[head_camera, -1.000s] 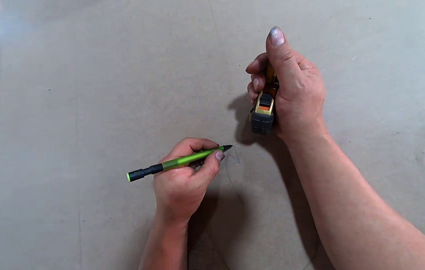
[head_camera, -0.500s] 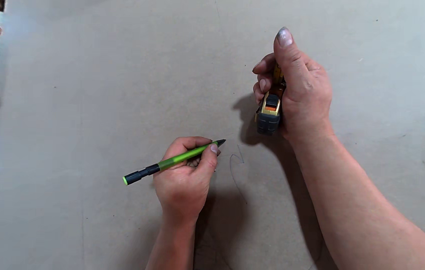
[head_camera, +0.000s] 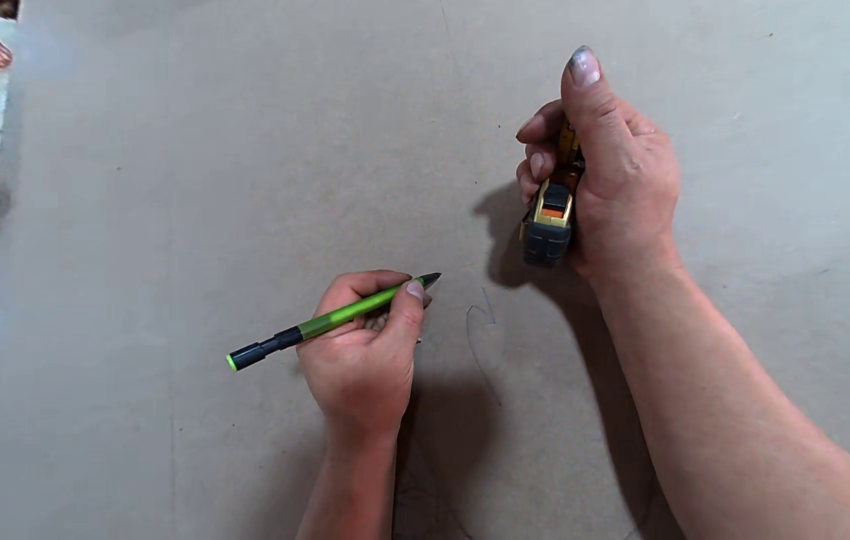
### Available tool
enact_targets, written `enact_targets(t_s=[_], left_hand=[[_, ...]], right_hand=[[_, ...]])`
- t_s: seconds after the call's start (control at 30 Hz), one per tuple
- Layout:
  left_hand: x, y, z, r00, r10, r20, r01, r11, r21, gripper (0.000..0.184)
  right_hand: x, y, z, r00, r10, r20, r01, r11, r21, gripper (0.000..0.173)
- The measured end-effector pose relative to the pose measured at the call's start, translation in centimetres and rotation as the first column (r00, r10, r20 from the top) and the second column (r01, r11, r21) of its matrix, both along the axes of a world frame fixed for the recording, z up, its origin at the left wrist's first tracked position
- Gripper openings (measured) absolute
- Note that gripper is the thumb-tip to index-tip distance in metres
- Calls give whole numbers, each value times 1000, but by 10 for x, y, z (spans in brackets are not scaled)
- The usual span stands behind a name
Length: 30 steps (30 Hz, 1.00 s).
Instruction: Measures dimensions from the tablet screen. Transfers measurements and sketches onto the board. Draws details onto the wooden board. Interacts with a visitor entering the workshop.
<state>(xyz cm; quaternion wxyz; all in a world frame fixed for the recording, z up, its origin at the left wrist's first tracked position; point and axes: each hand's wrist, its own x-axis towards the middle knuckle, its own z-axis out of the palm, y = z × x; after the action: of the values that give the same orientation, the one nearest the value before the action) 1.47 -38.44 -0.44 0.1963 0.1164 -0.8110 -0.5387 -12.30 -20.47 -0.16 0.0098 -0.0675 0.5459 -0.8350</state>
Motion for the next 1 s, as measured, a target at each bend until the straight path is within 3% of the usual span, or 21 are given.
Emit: enact_targets(t_s=[0.27,0.33,0.53,0.8,1.0], left_hand=[[1,3,1,967,-254,28,255,956,-145,11],[0,4,1,974,-220,43,224,962,-158,12],[0,2,2,997,66,28,-63,994,-88,8],[-2,2,3,997,-40,62,45,996,-71,12],[15,-7,4,996,83,42,-80,995,-57,3]], right_hand=[[-1,0,-1,1000,5,-3,-5,1000,13,48],[0,0,0,1000,4,1,-4,1000,9,48],[-1,0,0,1000,5,0,-5,1000,9,47],[-1,0,0,1000,0,9,-1,1000,13,47],[0,0,0,1000,10,4,-10,1000,21,47]])
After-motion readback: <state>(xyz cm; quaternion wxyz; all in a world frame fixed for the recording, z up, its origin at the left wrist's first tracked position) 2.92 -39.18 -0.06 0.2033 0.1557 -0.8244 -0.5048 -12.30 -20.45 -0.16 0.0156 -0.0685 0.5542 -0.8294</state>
